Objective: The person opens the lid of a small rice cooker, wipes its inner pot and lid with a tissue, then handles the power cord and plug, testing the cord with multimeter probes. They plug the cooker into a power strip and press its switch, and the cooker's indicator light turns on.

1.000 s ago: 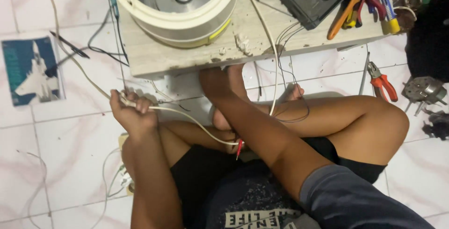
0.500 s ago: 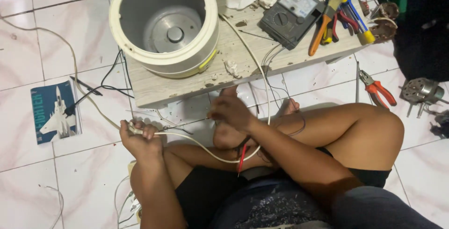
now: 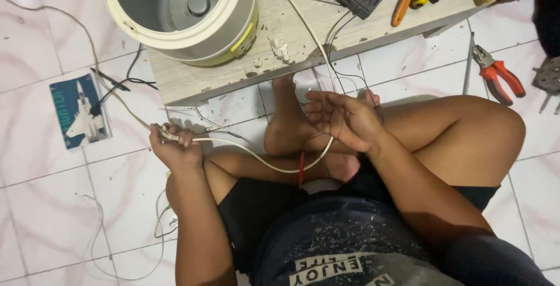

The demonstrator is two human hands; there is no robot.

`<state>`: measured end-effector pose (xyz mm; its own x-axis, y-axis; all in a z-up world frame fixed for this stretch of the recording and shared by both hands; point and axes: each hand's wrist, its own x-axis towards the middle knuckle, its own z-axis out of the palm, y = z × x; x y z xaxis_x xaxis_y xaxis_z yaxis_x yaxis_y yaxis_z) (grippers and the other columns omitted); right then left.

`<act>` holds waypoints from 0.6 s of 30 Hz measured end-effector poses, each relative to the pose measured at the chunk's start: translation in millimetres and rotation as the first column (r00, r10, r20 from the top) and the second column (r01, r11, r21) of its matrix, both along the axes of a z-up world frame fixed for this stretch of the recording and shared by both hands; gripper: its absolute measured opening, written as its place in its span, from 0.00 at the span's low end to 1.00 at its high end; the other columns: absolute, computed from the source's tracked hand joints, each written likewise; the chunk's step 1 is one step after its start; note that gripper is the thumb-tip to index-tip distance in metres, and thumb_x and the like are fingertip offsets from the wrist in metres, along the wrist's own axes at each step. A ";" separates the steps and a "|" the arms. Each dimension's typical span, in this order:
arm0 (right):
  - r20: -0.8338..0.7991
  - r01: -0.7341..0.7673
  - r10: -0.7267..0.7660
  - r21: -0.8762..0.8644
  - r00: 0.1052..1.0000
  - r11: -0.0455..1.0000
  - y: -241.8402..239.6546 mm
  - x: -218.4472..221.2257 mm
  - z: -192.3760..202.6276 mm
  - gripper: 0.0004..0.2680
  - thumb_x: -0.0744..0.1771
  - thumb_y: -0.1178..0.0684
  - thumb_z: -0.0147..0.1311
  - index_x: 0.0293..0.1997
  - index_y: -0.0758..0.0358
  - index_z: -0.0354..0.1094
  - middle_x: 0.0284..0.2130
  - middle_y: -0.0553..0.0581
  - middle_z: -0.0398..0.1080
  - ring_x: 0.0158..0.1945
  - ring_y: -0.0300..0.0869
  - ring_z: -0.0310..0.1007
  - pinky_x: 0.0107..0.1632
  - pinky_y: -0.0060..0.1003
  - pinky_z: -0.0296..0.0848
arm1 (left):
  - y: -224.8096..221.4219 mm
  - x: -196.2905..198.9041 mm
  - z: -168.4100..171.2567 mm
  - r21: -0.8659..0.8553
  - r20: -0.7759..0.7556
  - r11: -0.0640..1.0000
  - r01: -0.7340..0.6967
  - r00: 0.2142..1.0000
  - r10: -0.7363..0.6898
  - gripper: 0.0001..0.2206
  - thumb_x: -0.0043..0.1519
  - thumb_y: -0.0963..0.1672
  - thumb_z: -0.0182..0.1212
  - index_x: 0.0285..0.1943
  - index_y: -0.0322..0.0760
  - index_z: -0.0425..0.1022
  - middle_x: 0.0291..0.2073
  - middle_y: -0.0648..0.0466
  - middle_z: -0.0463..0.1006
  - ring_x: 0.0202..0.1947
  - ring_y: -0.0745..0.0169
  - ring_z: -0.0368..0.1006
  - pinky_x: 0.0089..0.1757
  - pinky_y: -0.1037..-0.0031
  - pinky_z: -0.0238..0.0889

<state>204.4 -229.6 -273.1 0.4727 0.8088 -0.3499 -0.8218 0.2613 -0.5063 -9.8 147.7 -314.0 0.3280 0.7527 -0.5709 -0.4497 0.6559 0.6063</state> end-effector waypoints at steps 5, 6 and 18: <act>0.052 -0.058 0.054 0.078 0.997 0.995 1.1 -1.6 0.3 0.17 0.68 0.61 0.43 0.66 0.76 0.60 0.52 0.71 0.74 0.52 0.53 0.79 0.48 0.41 0.80 | -1.9 -5.9 3.0 -0.003 -0.003 1.000 0.003 1.000 -0.003 0.14 0.61 0.55 0.62 0.35 0.50 0.66 0.23 0.66 0.62 0.15 0.74 0.51 0.17 0.87 0.45; 0.052 -0.055 0.051 0.081 0.997 0.995 1.4 -2.2 -1.6 0.17 0.68 0.61 0.43 0.66 0.76 0.60 0.52 0.71 0.74 0.52 0.53 0.79 0.48 0.41 0.80 | -1.6 -6.9 3.3 0.000 -0.004 1.000 0.005 1.000 -0.005 0.14 0.61 0.55 0.62 0.35 0.50 0.66 0.23 0.66 0.62 0.15 0.74 0.51 0.17 0.87 0.45; 0.142 0.007 -0.005 -0.020 0.990 1.000 5.1 -17.2 8.9 0.07 0.68 0.66 0.52 0.51 0.78 0.67 0.50 0.77 0.74 0.45 0.59 0.81 0.48 0.50 0.83 | 2.1 -9.1 -1.5 0.018 0.001 0.998 0.067 0.998 -0.067 0.15 0.63 0.56 0.61 0.35 0.51 0.64 0.24 0.66 0.63 0.16 0.76 0.53 0.18 0.90 0.48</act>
